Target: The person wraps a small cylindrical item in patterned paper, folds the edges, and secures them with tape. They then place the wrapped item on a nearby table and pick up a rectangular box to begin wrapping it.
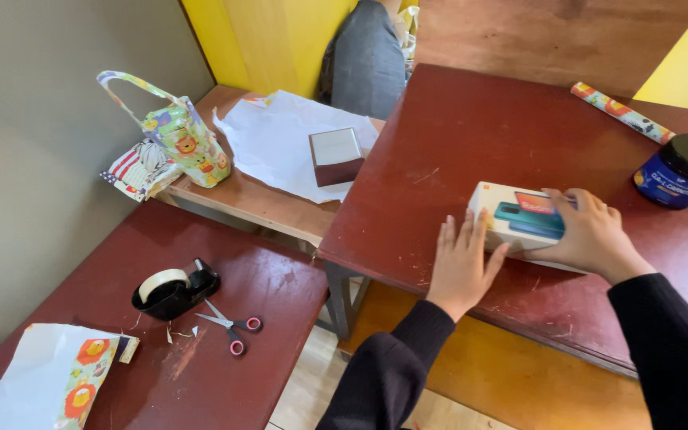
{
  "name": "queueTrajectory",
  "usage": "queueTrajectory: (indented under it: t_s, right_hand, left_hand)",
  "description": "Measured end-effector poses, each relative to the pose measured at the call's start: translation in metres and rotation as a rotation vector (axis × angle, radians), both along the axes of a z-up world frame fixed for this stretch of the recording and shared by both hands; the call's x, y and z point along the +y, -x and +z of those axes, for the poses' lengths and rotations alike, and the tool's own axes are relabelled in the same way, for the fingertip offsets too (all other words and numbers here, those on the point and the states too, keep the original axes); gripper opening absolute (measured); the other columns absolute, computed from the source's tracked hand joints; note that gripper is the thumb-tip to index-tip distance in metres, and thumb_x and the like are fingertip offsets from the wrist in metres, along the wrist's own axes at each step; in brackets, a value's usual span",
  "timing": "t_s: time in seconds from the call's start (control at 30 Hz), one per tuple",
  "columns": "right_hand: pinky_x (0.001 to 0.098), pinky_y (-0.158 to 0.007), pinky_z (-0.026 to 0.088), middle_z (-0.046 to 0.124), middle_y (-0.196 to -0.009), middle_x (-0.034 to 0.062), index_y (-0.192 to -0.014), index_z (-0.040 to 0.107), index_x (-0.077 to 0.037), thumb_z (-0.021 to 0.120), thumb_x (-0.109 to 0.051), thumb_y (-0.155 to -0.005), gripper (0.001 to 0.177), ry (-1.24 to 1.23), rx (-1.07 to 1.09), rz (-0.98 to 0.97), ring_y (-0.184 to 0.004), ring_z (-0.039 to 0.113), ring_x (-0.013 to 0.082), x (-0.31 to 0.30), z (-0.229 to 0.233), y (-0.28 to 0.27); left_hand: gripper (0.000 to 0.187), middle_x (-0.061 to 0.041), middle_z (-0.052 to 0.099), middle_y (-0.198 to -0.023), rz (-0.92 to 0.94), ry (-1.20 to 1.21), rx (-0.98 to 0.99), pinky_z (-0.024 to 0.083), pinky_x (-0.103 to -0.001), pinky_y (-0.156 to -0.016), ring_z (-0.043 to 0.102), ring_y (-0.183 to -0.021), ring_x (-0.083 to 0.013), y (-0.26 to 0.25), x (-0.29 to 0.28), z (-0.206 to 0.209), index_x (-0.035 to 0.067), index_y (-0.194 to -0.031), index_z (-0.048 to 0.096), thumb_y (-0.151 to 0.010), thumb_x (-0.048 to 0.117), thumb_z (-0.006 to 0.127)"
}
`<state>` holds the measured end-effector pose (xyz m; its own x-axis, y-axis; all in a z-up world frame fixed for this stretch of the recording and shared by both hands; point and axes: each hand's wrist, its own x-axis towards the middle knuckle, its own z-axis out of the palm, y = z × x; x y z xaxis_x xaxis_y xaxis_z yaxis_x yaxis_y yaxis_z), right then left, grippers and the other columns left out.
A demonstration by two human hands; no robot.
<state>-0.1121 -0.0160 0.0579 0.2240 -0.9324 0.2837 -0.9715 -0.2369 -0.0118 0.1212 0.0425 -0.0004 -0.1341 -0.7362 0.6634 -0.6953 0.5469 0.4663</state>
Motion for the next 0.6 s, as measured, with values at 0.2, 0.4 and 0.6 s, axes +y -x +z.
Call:
queueTrajectory:
  t_s: [0.2, 0.4, 0.6]
  right_hand:
    - [0.0549, -0.108, 0.038, 0.051, -0.139, 0.0187, -0.149, 0.05, -0.014, 0.082, -0.078, -0.047, 0.124, -0.034, -0.002, 0.162, -0.13, 0.048, 0.0413, 0.007, 0.006, -0.133]
    - [0.0523, -0.104, 0.043, 0.051, -0.138, 0.0207, -0.149, 0.049, -0.011, 0.084, -0.074, -0.046, 0.126, -0.075, -0.083, 0.31, -0.129, 0.05, 0.0396, 0.025, 0.022, -0.235]
    - [0.0512, -0.105, 0.041, 0.052, -0.138, 0.0211, -0.145, 0.051, -0.009, 0.084, -0.076, -0.047, 0.123, 0.055, -0.118, 0.57, -0.13, 0.05, 0.0395, 0.062, 0.023, -0.326]
  left_hand:
    - [0.066, -0.02, 0.049, -0.16, 0.238, 0.092, 0.03, 0.016, -0.06, -0.128, 0.035, -0.15, -0.0534, -0.11, 0.018, -0.003, 0.007, -0.159, 0.038, -0.107, 0.043, 0.054]
    - [0.077, -0.021, 0.037, -0.159, 0.133, -0.083, 0.667, 0.029, -0.057, -0.121, 0.038, -0.146, -0.0445, -0.181, 0.057, 0.0, 0.004, -0.162, 0.021, -0.105, 0.04, 0.058]
    - [0.072, -0.013, 0.055, -0.14, -0.12, -0.474, 1.591, 0.056, -0.043, -0.093, 0.059, -0.124, -0.0255, -0.267, 0.102, 0.003, 0.01, -0.152, 0.034, -0.091, 0.032, 0.067]
